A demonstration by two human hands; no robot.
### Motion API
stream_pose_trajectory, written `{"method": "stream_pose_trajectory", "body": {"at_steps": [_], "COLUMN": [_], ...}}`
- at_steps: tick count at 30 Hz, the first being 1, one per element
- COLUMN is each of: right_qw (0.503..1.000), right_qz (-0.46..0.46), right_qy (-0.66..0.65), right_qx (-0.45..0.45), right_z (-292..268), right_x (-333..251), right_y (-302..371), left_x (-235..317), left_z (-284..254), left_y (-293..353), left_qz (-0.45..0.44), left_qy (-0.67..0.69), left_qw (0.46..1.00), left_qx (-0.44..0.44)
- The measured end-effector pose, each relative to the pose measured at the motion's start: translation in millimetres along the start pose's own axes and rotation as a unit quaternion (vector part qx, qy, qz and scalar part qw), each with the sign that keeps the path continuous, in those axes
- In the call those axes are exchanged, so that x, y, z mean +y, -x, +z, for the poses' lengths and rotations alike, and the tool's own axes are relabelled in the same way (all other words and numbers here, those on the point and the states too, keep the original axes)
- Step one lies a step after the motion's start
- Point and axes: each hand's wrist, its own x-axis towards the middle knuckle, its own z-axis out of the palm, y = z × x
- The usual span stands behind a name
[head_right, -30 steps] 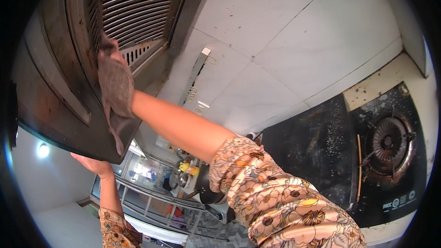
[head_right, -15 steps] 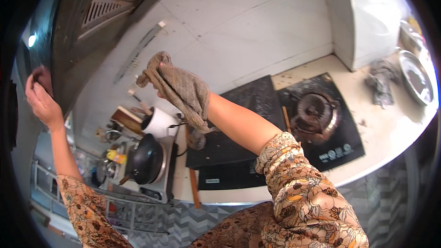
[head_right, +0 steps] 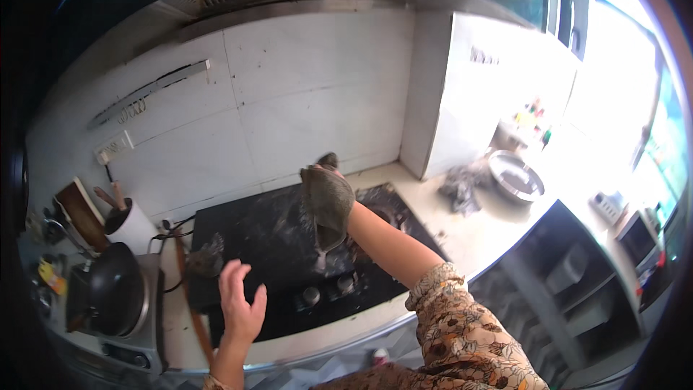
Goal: The person cleans the underside of a kitchen range hood using a cloth and paper towels. They repeatedly wipe the metal surface, rinse the cloth at the sink, and continue wiping different sections of the hood.
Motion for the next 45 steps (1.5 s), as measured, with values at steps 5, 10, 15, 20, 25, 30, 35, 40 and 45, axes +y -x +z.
{"method": "stream_pose_trajectory", "body": {"at_steps": [5,10,15,20,25,30,35,40,45], "right_qw": [0.71,0.951,0.657,0.687,0.677,0.628,0.56,0.606,0.654], "right_qz": [-0.135,-0.273,-0.549,-0.612,-0.487,-0.57,-0.65,-0.6,-0.493], "right_qy": [0.691,-0.081,0.349,0.234,0.452,0.415,0.373,0.43,0.462], "right_qx": [0.016,0.118,0.381,0.313,0.316,0.33,0.353,0.297,0.34], "right_z": [-77,-91,-90,-55,-59,-68,-41,-58,-64], "right_x": [-44,-159,-215,-181,-99,-137,-190,-110,-88], "right_y": [-76,-219,-327,-377,-391,-370,-378,-426,-407], "left_x": [-46,-85,-75,-73,-77,-81,-80,-84,-85], "left_z": [67,126,123,127,134,136,121,126,125], "left_y": [35,39,16,23,10,20,26,16,19], "left_qz": [-0.167,-0.209,-0.186,-0.221,-0.2,-0.181,-0.178,-0.159,-0.175], "left_qy": [0.015,-0.002,-0.123,-0.194,-0.184,-0.187,-0.173,-0.134,-0.161], "left_qw": [0.986,0.976,0.968,0.95,0.956,0.958,0.966,0.974,0.968], "left_qx": [-0.008,0.06,0.113,0.109,0.111,0.118,0.074,0.086,0.082]}}
